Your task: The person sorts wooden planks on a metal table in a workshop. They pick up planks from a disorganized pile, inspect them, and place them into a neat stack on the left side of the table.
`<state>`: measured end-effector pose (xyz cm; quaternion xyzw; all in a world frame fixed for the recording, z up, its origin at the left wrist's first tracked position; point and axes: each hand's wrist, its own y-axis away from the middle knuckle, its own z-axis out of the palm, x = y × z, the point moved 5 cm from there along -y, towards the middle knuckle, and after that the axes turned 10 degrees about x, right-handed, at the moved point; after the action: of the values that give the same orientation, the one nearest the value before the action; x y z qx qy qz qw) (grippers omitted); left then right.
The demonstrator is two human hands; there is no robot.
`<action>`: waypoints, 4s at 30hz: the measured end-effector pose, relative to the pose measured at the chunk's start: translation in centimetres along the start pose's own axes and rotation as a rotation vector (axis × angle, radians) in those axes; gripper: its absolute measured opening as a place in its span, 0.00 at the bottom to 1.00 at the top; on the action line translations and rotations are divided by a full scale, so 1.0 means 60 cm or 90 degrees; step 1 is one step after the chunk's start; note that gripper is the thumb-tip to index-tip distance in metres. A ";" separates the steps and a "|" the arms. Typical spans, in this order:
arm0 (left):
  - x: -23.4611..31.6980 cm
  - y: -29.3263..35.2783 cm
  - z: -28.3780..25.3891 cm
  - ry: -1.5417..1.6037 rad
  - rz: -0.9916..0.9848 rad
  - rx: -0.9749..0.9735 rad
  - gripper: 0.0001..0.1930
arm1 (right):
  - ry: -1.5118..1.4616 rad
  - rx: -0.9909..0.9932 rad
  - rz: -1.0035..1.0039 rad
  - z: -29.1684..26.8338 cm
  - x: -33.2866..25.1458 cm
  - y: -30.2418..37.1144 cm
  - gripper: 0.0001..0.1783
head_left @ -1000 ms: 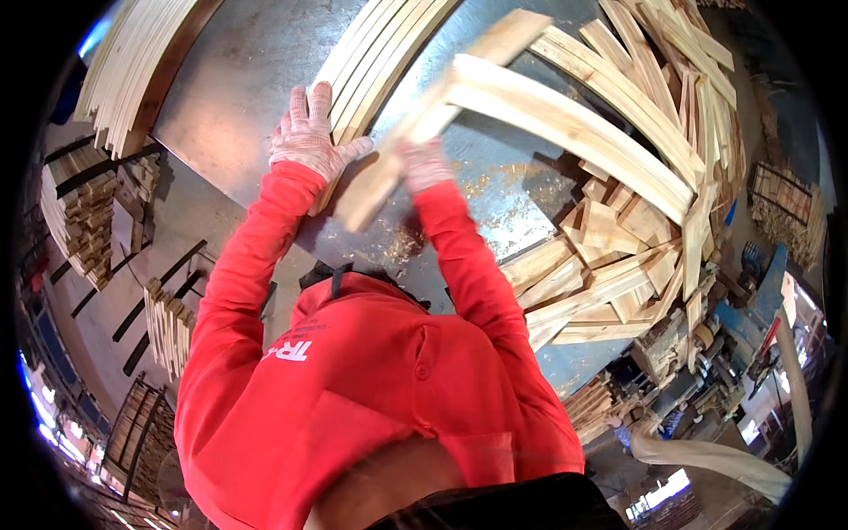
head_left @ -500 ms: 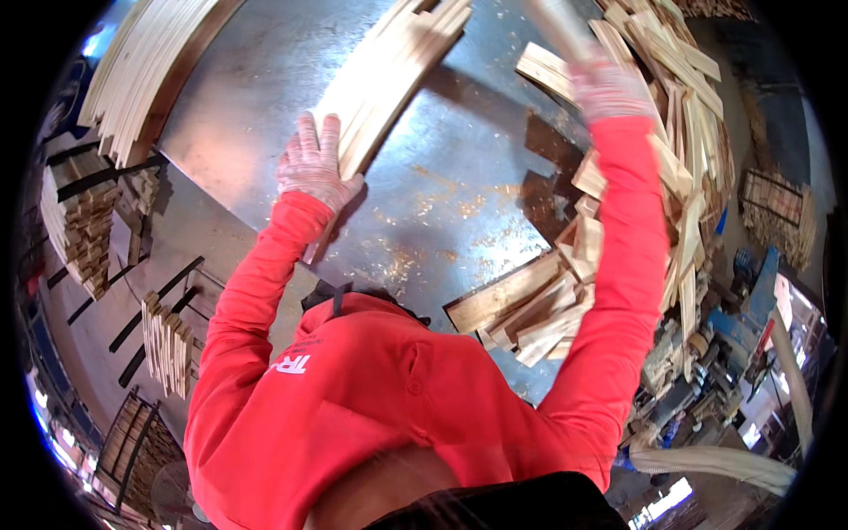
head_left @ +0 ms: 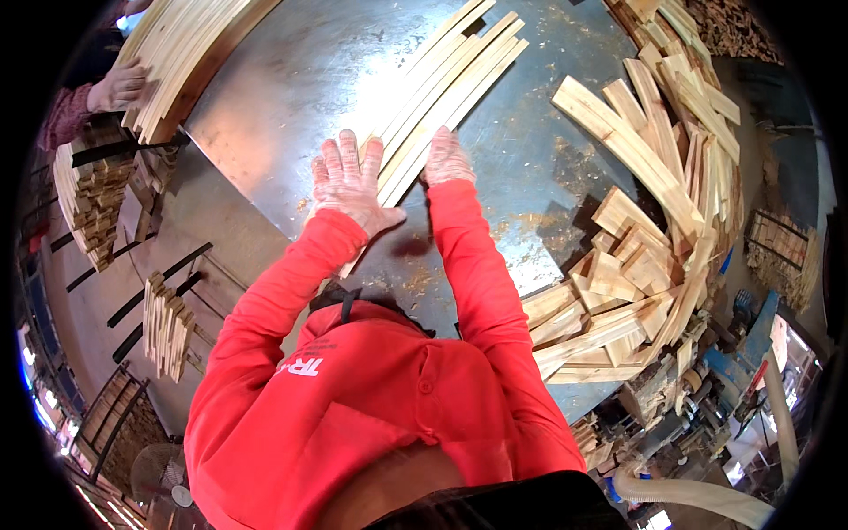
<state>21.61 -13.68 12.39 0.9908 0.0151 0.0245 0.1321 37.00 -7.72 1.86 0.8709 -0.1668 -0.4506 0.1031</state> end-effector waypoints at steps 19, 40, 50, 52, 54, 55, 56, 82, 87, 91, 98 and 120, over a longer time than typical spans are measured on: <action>-0.243 -0.192 0.172 1.465 -0.211 -0.294 0.26 | -0.659 -0.214 0.060 0.188 -0.085 0.072 0.41; -0.455 -0.280 -0.077 -0.062 -0.072 0.045 0.59 | 0.548 0.087 -0.425 -0.021 -0.213 -0.188 0.32; -0.519 -0.310 -0.084 -0.029 -0.004 0.099 0.59 | 0.913 0.060 -0.074 -0.368 0.038 -0.288 0.53; -0.547 -0.329 -0.087 -0.035 0.012 0.095 0.59 | 0.959 -0.108 -0.136 -0.281 -0.070 -0.265 0.48; -0.549 -0.328 -0.088 -0.047 0.010 0.074 0.59 | 0.985 -0.208 -0.322 -0.168 -0.079 -0.229 0.45; -0.536 -0.327 -0.098 -0.060 -0.006 0.061 0.59 | 1.039 -0.415 -0.224 -0.106 -0.135 -0.190 0.51; -0.528 -0.327 -0.104 -0.065 -0.016 0.050 0.59 | 0.957 -0.535 -0.303 -0.053 -0.156 -0.155 0.58; -0.775 -0.362 -0.110 0.248 -0.204 0.150 0.34 | 0.073 -0.446 -0.405 0.346 -0.517 -0.212 0.23; -0.993 -0.177 0.057 0.046 -0.225 0.250 0.35 | 0.481 0.267 -0.661 0.252 -0.655 -0.519 0.39; -0.925 -0.122 0.136 0.825 -0.651 0.094 0.34 | 0.733 0.143 -0.463 0.315 -0.701 -0.505 0.41; -0.866 -0.143 0.130 0.867 -0.330 0.117 0.30 | 0.676 0.260 -0.331 0.354 -0.691 -0.448 0.47; -1.015 -0.009 -0.067 1.095 0.199 -0.179 0.32 | -0.555 -0.120 -0.435 0.413 -0.903 -0.480 0.15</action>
<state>-39.38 -14.35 13.38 0.5944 -0.0294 0.7806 0.1910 -6.77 38.93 18.83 0.5959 0.1386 -0.7895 -0.0495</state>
